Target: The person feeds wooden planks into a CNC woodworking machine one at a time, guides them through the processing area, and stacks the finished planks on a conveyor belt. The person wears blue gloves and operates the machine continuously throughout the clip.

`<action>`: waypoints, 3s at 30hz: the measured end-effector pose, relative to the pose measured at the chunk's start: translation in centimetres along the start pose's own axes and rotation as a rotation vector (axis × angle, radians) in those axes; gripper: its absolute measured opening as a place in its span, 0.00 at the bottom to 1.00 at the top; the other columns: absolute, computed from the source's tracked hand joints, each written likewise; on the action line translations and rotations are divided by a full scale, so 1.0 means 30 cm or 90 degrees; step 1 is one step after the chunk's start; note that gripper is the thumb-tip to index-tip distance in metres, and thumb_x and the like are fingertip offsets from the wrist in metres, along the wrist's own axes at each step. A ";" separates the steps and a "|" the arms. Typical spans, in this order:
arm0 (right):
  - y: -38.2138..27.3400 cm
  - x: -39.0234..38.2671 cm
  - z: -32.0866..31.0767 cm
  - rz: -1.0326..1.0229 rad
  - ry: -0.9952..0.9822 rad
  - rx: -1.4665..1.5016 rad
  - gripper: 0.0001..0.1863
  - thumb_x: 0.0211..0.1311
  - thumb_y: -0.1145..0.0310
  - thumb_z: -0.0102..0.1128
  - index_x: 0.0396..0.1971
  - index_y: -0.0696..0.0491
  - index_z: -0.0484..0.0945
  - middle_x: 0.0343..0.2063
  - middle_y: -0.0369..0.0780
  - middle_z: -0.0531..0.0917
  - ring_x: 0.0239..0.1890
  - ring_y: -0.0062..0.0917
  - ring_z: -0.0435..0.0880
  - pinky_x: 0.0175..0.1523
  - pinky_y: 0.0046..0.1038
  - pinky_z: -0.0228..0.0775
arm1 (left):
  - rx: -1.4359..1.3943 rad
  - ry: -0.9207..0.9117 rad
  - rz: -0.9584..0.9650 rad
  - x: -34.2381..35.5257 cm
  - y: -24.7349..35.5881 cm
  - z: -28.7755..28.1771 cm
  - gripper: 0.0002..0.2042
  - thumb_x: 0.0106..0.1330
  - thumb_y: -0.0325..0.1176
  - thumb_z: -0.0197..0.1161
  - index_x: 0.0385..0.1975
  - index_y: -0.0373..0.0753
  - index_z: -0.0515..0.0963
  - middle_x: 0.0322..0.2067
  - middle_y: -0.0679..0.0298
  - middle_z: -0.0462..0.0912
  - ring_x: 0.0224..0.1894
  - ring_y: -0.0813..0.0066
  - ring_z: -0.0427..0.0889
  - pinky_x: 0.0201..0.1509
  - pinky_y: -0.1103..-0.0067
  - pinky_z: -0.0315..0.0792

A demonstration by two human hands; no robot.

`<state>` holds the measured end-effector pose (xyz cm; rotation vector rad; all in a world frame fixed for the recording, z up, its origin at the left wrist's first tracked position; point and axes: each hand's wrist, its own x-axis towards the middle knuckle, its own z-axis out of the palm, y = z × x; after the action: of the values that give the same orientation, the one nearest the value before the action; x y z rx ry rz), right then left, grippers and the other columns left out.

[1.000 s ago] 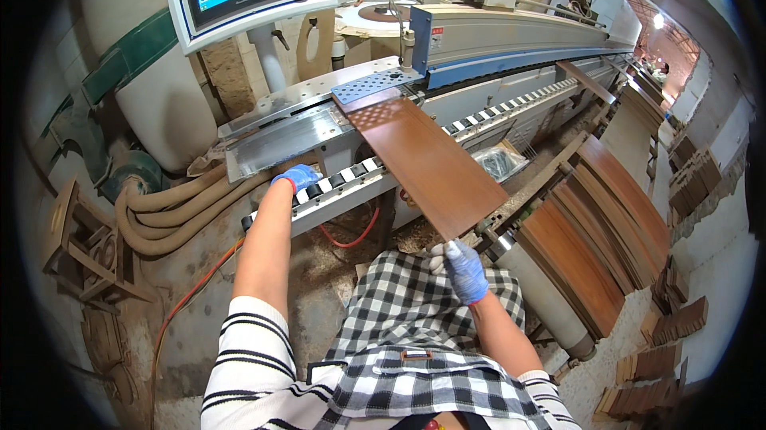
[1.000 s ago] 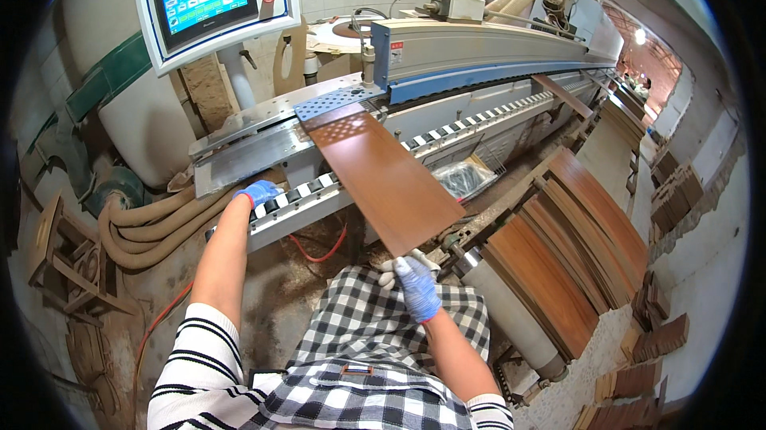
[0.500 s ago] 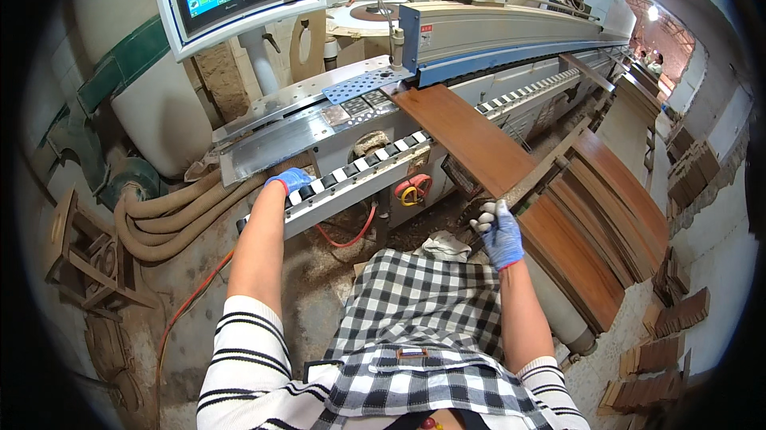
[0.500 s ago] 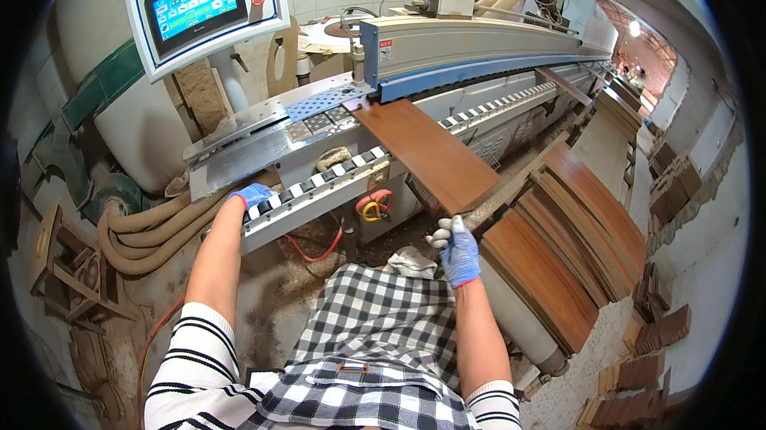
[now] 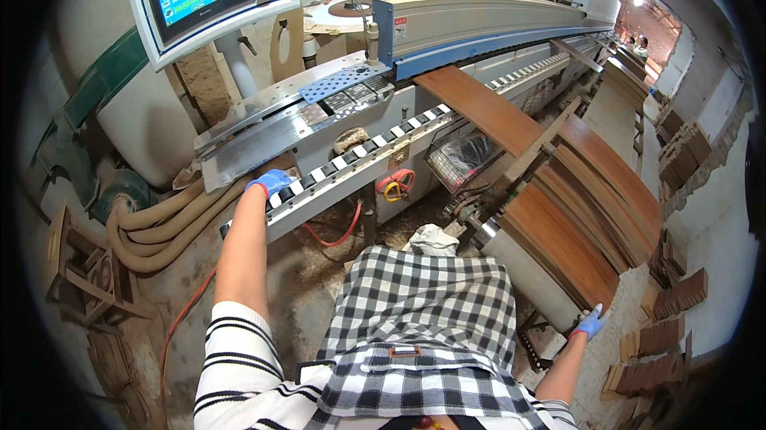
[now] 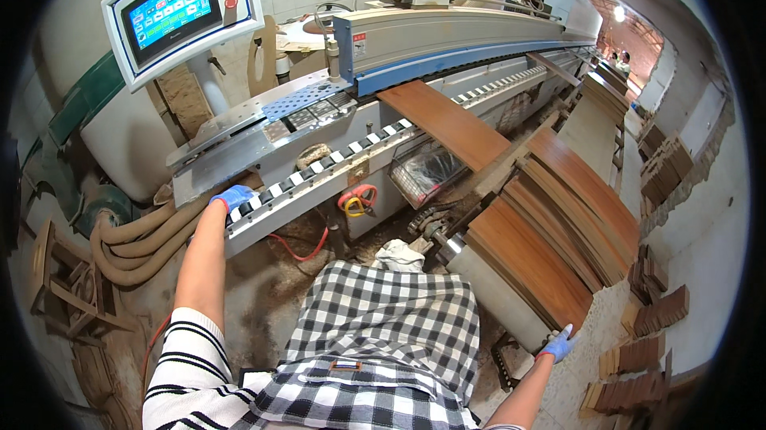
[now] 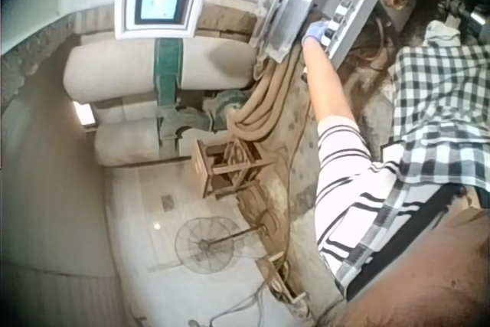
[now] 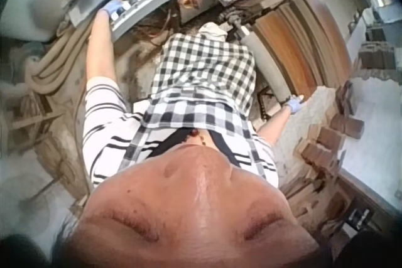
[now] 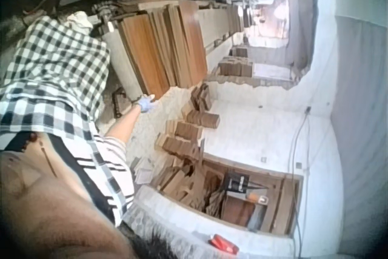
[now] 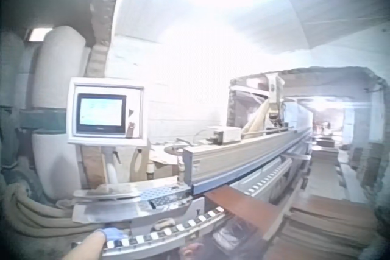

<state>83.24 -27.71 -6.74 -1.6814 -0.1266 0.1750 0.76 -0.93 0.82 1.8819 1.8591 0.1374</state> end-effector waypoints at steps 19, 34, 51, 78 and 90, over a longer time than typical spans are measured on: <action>0.093 -0.218 -0.173 0.364 -0.298 0.378 0.16 0.52 0.63 0.60 0.41 0.49 0.71 0.21 0.35 0.74 0.17 0.21 0.69 0.33 0.28 0.70 | -0.057 0.000 0.019 0.016 -0.064 0.018 0.20 0.61 0.47 0.51 0.41 0.37 0.77 0.39 0.55 0.79 0.41 0.65 0.76 0.47 0.73 0.67; -0.188 -0.549 -0.014 0.317 -0.608 0.356 0.20 0.50 0.65 0.60 0.44 0.53 0.68 0.30 0.39 0.79 0.22 0.23 0.77 0.32 0.28 0.75 | -0.048 -0.049 -0.034 -0.017 0.003 -0.011 0.23 0.60 0.51 0.50 0.43 0.39 0.76 0.43 0.54 0.78 0.47 0.56 0.75 0.50 0.69 0.67; -0.476 -1.281 0.517 0.345 -1.285 0.058 0.23 0.55 0.54 0.57 0.41 0.59 0.71 0.31 0.42 0.80 0.31 0.24 0.79 0.38 0.24 0.72 | -0.018 -0.033 -0.070 0.013 -0.006 0.010 0.25 0.57 0.53 0.52 0.42 0.37 0.76 0.43 0.53 0.77 0.46 0.57 0.76 0.50 0.68 0.67; -0.431 -1.299 0.558 0.175 -1.250 0.052 0.19 0.60 0.58 0.53 0.34 0.63 0.75 0.22 0.42 0.80 0.24 0.22 0.78 0.32 0.20 0.70 | -0.018 -0.027 -0.075 -0.028 0.073 -0.025 0.26 0.58 0.53 0.50 0.46 0.37 0.74 0.47 0.52 0.75 0.51 0.53 0.72 0.54 0.69 0.65; -0.393 -1.081 0.708 0.181 -1.045 0.172 0.19 0.60 0.56 0.51 0.32 0.61 0.74 0.19 0.41 0.79 0.18 0.22 0.76 0.24 0.21 0.70 | -0.002 -0.023 -0.056 0.013 0.034 -0.002 0.26 0.57 0.54 0.50 0.44 0.37 0.75 0.45 0.52 0.77 0.48 0.54 0.74 0.51 0.69 0.67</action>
<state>47.59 -11.63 3.92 -0.8930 -1.0140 1.6649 1.69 -0.49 1.18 1.7846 1.9127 0.0767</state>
